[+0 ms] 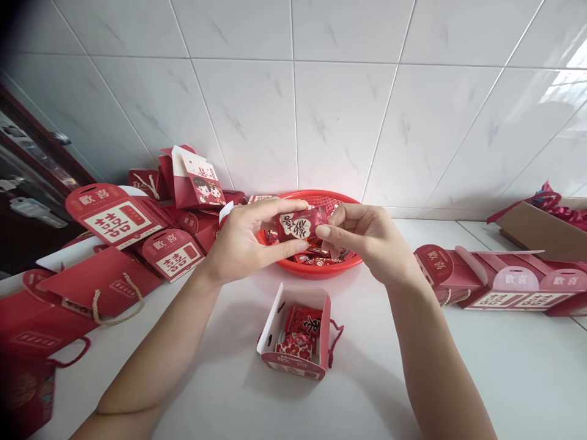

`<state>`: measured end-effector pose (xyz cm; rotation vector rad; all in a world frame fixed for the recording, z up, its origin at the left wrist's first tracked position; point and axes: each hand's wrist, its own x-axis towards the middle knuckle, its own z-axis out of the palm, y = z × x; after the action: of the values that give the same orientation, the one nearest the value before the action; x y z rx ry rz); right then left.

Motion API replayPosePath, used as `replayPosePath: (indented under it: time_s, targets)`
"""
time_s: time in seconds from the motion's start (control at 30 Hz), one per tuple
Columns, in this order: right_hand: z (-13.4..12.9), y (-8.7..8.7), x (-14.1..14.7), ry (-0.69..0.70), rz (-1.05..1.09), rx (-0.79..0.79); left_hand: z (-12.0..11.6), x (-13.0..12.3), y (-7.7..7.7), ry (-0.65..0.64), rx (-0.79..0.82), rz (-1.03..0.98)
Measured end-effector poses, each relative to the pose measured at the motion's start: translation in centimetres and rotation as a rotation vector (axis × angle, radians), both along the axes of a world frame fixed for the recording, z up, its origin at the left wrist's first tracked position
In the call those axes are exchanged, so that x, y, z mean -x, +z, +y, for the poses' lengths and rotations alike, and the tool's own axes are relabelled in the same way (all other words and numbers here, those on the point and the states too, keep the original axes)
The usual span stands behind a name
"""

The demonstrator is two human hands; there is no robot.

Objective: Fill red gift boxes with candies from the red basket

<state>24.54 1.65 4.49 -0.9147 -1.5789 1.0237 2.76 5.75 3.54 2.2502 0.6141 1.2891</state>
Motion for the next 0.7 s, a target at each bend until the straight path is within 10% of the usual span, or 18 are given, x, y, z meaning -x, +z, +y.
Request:
replayPosePath:
  time_s: [0.37,0.57,0.7]
  targets:
    - [-1.0,0.3,0.1,-0.086,-0.003,-0.080,-0.1,1.6,1.3,-0.143,0.145,0.223]
    - [-2.6,1.3,0.4,0.194,-0.451,-0.128,0.2,2.4,1.8,-0.192,0.261,0.887]
    - [-2.8,0.9,1.2,0.341,-0.638,-0.169,0.0,1.7,1.7,-0.365,0.307,0.992]
